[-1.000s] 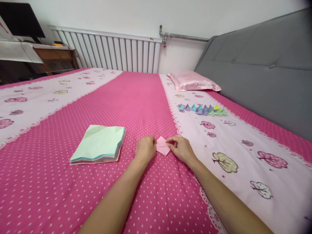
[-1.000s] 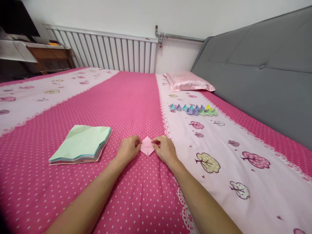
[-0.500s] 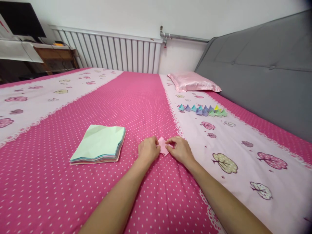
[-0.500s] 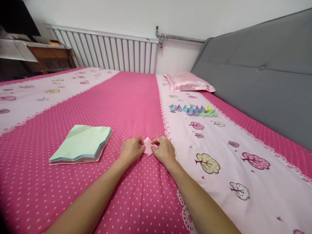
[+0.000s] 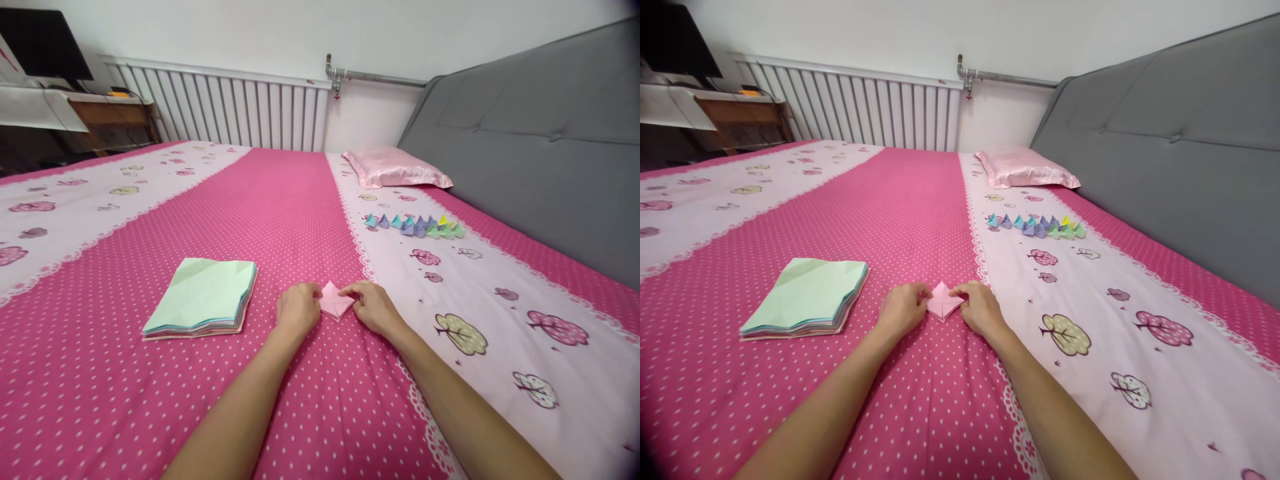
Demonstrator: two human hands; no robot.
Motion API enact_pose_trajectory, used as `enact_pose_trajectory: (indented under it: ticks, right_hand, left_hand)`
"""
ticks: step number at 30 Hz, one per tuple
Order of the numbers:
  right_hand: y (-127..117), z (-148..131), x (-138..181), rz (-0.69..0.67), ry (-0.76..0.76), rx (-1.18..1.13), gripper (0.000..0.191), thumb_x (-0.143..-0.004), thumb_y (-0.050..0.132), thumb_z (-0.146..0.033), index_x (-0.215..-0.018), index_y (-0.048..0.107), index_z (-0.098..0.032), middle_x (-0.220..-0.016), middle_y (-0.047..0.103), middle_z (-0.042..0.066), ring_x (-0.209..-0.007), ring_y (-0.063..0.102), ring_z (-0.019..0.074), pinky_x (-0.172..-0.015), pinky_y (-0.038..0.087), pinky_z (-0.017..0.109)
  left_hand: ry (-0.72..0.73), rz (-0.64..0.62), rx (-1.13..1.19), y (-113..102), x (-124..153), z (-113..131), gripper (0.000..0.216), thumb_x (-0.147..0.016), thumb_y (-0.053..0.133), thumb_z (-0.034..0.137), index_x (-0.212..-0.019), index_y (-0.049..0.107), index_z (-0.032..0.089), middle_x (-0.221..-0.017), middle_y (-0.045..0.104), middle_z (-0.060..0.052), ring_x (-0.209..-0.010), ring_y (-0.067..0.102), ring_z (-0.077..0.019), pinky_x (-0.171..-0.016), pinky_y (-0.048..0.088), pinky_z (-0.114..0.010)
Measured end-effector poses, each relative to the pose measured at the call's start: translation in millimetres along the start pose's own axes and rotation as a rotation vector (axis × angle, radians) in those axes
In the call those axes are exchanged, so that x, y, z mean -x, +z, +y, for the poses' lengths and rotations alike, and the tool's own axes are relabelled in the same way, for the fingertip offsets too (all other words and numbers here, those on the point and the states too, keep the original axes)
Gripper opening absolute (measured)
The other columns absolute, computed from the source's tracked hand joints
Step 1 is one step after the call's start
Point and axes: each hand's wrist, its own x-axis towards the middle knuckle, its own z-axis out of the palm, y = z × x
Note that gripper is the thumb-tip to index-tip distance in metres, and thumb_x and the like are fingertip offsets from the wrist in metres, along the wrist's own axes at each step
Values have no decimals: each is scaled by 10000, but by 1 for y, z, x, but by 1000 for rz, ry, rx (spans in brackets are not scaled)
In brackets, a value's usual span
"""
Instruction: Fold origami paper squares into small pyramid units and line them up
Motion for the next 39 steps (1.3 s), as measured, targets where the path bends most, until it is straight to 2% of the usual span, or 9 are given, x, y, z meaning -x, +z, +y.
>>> enact_pose_trajectory:
  ticks: [4,9,12,17,21,25,27,34,39]
  right_hand:
    - [-7,0,1,-67,-89,-21,525,-619,468,4,-1058,645,-222,-921,612,42,-811,577,162,-748,461,278]
    - [-9,-3,4,-25,-234,-22,593,-626,498,12,-1139,594,-268,-1248,469,66,-1125,479,215,-918,413,360]
    - [-7,-3,4,7,-277,-8,545,-672,521,-24,-1141,590,-293,-1353,389,53,-1161,459,224,-942,400,400]
    - [-5,-6,2,82,-300,-36,403,-747,495,-68,-1030,656,-304,-1308,481,25,-1133,490,207,-967,380,420]
    - [-8,-10,0,195,-249,-228,323,-792,469,-125,-1007,665,-265,-1189,589,30,-1099,524,195,-956,384,391]
    - [-9,-11,-1,190,-124,-484,231,-820,499,-320,-829,665,-159,-762,670,25,-717,613,175,-675,477,294]
    - [-7,-13,-1,155,-85,-579,249,-806,520,-363,-773,638,-146,-694,643,11,-638,588,157,-597,458,262]
    - [-3,-21,2,84,-51,-781,277,-770,560,-380,-915,597,-147,-829,662,53,-733,618,180,-661,497,293]
    - [-3,-22,2,221,-37,-705,525,-704,643,-328,-1184,462,-214,-1102,588,89,-905,601,190,-751,507,313]
  left_hand:
    - [19,-6,10,-4,1,-3,312,-737,451,163,-941,673,242,-940,671,-93,-856,614,-257,-711,449,-338]
    - [53,-1,41,-6,1,-7,352,-725,464,110,-973,676,242,-991,643,-97,-894,597,-247,-751,440,-324]
    - [73,6,44,-6,1,-8,388,-703,455,64,-963,679,245,-989,636,-88,-911,587,-237,-763,432,-309]
    - [119,59,111,-4,-1,-11,379,-675,457,44,-915,687,225,-919,639,-75,-858,581,-219,-725,427,-300]
    - [152,4,445,-3,-3,-9,302,-616,487,21,-821,668,150,-780,649,-58,-740,582,-178,-669,429,-269]
    - [105,-171,1063,-6,0,0,245,-658,563,87,-892,633,100,-832,664,-85,-721,593,-142,-659,444,-233]
    - [61,-230,1258,-8,4,4,261,-658,635,150,-911,633,85,-868,662,-105,-723,593,-133,-658,449,-223]
    - [-135,-279,1414,-7,7,9,242,-604,737,236,-776,667,79,-748,662,-81,-584,545,-87,-539,425,-192]
    - [-153,-299,1425,-8,6,7,260,-603,738,286,-752,673,84,-701,646,-53,-564,527,-67,-538,417,-176]
